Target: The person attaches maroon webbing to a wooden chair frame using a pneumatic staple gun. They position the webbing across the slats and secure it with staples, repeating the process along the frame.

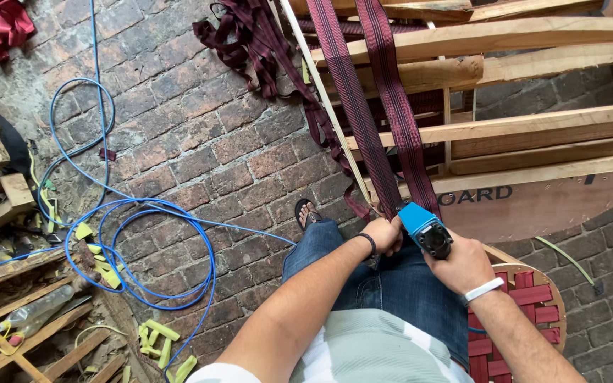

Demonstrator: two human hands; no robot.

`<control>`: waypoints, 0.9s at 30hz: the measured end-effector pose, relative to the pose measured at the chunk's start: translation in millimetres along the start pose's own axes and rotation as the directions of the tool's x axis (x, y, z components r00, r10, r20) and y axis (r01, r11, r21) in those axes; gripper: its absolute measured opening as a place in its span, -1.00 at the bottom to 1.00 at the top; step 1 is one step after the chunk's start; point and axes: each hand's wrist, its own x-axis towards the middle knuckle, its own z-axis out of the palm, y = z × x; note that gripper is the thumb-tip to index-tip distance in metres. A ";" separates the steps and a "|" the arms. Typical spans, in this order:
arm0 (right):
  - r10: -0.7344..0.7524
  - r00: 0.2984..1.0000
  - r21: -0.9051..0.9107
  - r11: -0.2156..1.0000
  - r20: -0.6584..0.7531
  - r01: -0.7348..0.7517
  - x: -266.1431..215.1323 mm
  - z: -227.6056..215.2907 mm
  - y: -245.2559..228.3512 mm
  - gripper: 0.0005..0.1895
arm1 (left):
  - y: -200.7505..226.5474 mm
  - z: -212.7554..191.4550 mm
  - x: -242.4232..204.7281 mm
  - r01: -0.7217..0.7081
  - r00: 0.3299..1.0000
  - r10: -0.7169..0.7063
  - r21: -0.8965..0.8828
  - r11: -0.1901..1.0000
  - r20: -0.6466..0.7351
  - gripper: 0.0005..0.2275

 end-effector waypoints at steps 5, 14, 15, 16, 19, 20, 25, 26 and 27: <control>0.019 1.000 0.009 1.000 -0.002 -0.019 -3.4 2.0 -3.2 -0.67 | -3.9 0.7 1.2 -0.032 0.999 0.032 0.004 0.999 -0.006 -0.21; -0.051 0.997 -0.091 0.994 0.051 0.055 -0.2 3.9 -6.9 -0.72 | -17.0 9.8 16.9 -0.117 0.993 0.117 0.017 0.993 -0.017 -0.55; -0.022 0.998 -0.116 0.993 0.065 0.029 0.3 4.6 -7.8 -0.72 | -17.1 10.1 18.0 -0.138 0.990 0.138 0.003 0.990 -0.012 -0.59; 0.008 0.997 -0.142 0.990 0.080 0.003 -0.1 5.1 -7.7 -0.72 | -17.9 12.0 18.2 -0.157 0.988 0.157 -0.012 0.987 -0.007 -0.62; -0.103 0.994 -0.091 0.990 0.029 0.105 2.0 4.0 -10.8 -0.72 | -17.8 9.8 18.9 -0.152 0.988 0.152 0.016 0.988 -0.018 -0.63; -0.097 0.994 -0.097 0.990 0.043 0.101 1.2 1.9 -11.5 -0.72 | -17.5 11.9 18.0 -0.137 0.990 0.138 0.034 0.990 -0.022 -0.62; -0.053 0.993 -0.198 0.977 0.106 0.074 7.8 2.7 -21.4 -0.68 | -20.6 12.2 22.0 -0.217 0.975 0.215 -0.036 0.976 -0.050 -0.72; -0.055 0.994 -0.173 0.982 0.095 0.071 5.7 4.2 -23.0 -0.69 | -23.4 15.9 21.0 -0.192 0.981 0.186 -0.140 0.971 -0.050 -0.73; -0.057 0.995 -0.148 0.987 0.083 0.069 4.3 5.3 -23.6 -0.71 | -26.4 18.5 21.5 -0.208 0.978 0.206 -0.060 0.976 -0.038 -0.71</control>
